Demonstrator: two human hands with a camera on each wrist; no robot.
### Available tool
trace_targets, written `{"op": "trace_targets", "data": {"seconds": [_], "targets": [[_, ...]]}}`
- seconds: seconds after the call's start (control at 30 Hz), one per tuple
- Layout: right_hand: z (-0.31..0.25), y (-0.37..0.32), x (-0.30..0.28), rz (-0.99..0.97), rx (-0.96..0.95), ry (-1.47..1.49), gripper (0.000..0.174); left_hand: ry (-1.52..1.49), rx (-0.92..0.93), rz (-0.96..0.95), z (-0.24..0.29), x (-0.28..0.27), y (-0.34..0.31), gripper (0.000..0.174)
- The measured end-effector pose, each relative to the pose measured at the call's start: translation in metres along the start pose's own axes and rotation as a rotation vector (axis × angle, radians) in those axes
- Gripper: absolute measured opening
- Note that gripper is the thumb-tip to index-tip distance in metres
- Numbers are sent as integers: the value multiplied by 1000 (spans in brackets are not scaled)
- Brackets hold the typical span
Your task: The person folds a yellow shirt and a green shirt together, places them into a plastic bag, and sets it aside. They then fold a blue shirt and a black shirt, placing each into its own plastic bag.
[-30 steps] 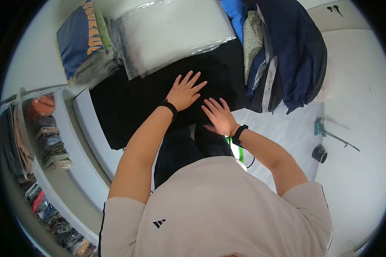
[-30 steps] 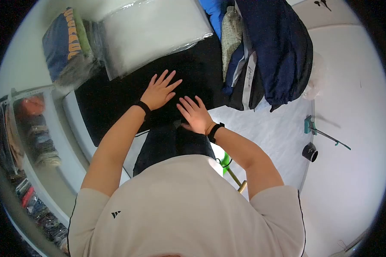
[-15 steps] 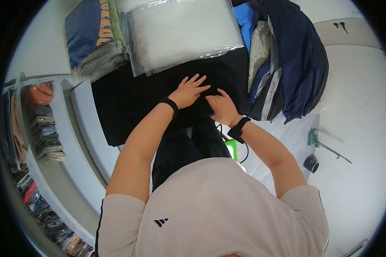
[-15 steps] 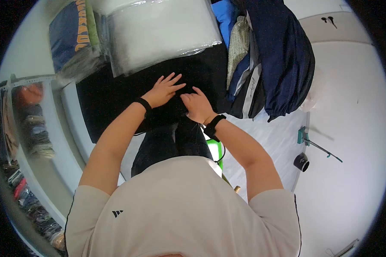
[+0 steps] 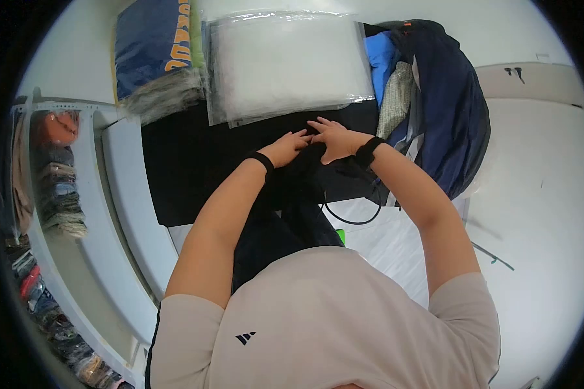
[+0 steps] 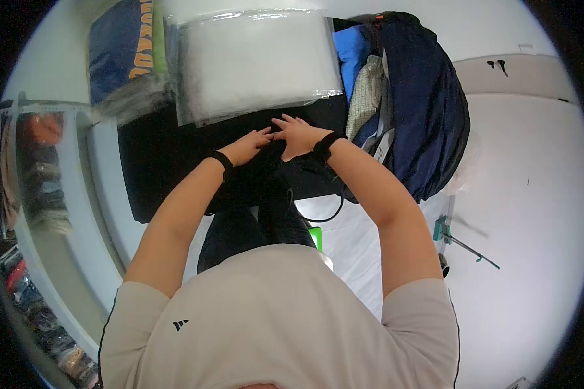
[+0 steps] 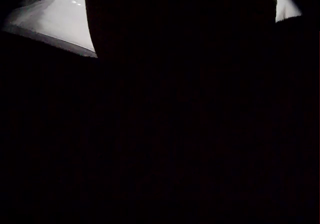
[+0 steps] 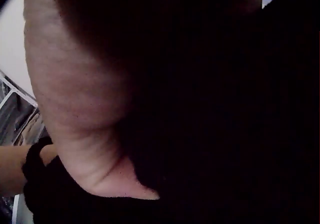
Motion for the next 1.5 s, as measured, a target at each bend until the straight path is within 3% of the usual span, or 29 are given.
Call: {"op": "trace_targets", "data": {"seconds": [0.1,0.17,0.2,0.23,0.3,0.33,0.4,0.5,0.73,0.8,0.9,1.0,1.03,1.13,1.17,1.27,1.33,1.4,1.43,1.5], "targets": [[18,11,13,-152,77,1,73,-259,-60,102,-3,-11,-10,38],[20,13,12,-235,139,63,74,-829,-181,393,-8,-22,-38,51],[20,14,12,-237,134,61,74,-944,-157,464,-14,-18,-56,66],[21,14,12,-221,128,74,72,-945,-159,467,-13,-13,-74,66],[24,15,14,-203,118,86,70,-446,-209,616,-5,-4,-107,59],[25,17,15,-211,108,67,71,-443,-211,620,5,0,-113,59],[25,19,14,-218,95,45,73,-440,-402,477,24,9,-115,73],[27,17,11,-263,162,72,81,-554,-466,541,17,23,-93,79],[31,19,11,-261,191,206,84,-541,-447,570,-2,19,-76,62],[32,16,10,-260,218,246,85,-681,-517,605,4,16,-71,57],[33,6,12,-246,248,376,84,-840,-437,572,12,13,-66,48],[17,-13,4,-270,178,411,98,-1071,-406,471,31,-4,-67,34],[15,-21,11,-244,202,588,99,-1067,-405,477,36,-10,-69,34],[10,-40,34,-151,161,582,84,-1044,-322,398,53,-30,-73,25],[-4,-47,31,-120,139,691,59,-978,-297,348,60,-38,-75,23],[-36,-69,13,-157,132,816,55,-848,-246,235,63,-55,-74,22],[-38,-81,15,100,160,879,60,-779,-218,168,65,-60,-72,22],[-36,-94,18,211,202,896,59,-931,-170,464,64,-65,-69,30],[-33,-101,19,312,251,905,58,-937,-173,526,43,-67,-67,40],[-28,-117,20,433,299,918,56,-197,-353,723,21,-80,-66,45]]}}
Point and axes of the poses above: each hand's wrist, its own y-axis towards the middle knuckle, its own x-axis out of the palm, z = x × y, the point moved 2 cm from there along y, towards the middle knuckle, and after that the axes turned 6 degrees about z, right-handed, at the moved point
